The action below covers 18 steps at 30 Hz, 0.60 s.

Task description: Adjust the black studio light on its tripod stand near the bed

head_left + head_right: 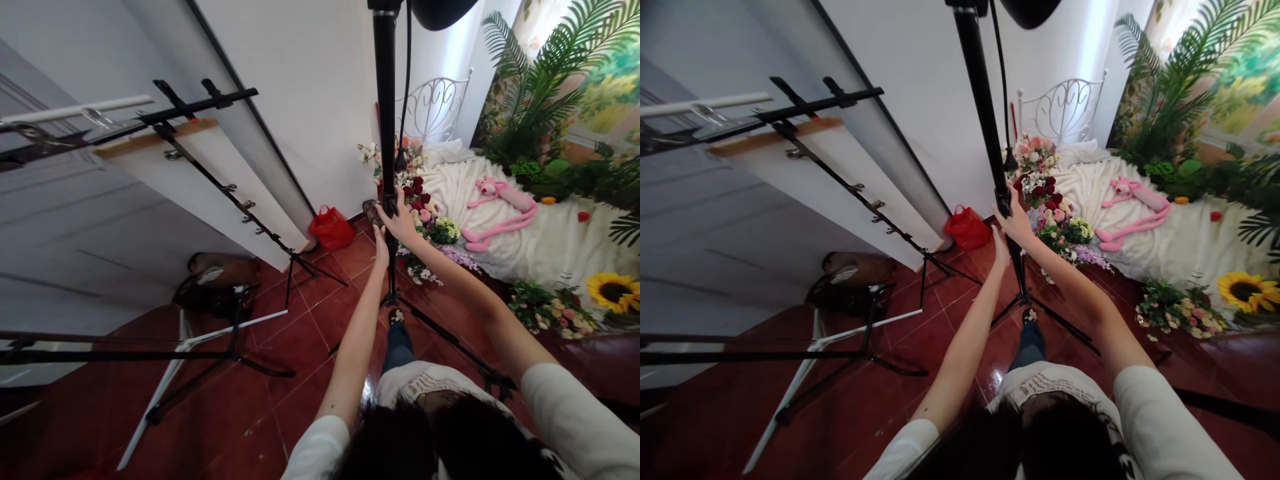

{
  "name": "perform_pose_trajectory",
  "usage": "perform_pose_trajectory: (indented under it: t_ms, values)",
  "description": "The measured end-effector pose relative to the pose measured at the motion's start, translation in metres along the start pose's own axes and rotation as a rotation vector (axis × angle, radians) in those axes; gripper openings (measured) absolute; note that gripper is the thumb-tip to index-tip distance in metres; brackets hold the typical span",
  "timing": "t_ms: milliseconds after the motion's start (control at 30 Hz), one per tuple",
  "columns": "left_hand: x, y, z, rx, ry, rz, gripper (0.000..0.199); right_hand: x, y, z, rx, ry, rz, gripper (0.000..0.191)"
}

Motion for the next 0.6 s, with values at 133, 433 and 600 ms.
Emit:
perform_pose_trajectory:
  t_ms: [133, 433, 600]
  values:
    - [0.007, -0.006, -0.003, 0.003, 0.028, -0.056, 0.073, 0.002, -0.012, -0.007, 0.02, 0.063, 0.03, 0.078]
    - [-0.015, 0.017, 0.011, -0.068, -0.052, -0.018, 0.078, 0.014, -0.049, -0.05, 0.203, 0.06, 0.011, 0.072]
    - [-0.031, 0.017, 0.014, -0.004, -0.152, 0.155, 0.076, 0.017, -0.047, -0.054, 0.221, 0.026, -0.013, 0.069]
Point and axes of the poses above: each hand's wrist, its own z-axis towards the middle knuckle, its own x-axis out of the palm, y = z × x, the point moved 9 cm from there along z, towards the middle knuckle, and after that the axes turned 4 degrees about -y, right-handed, at the moved point
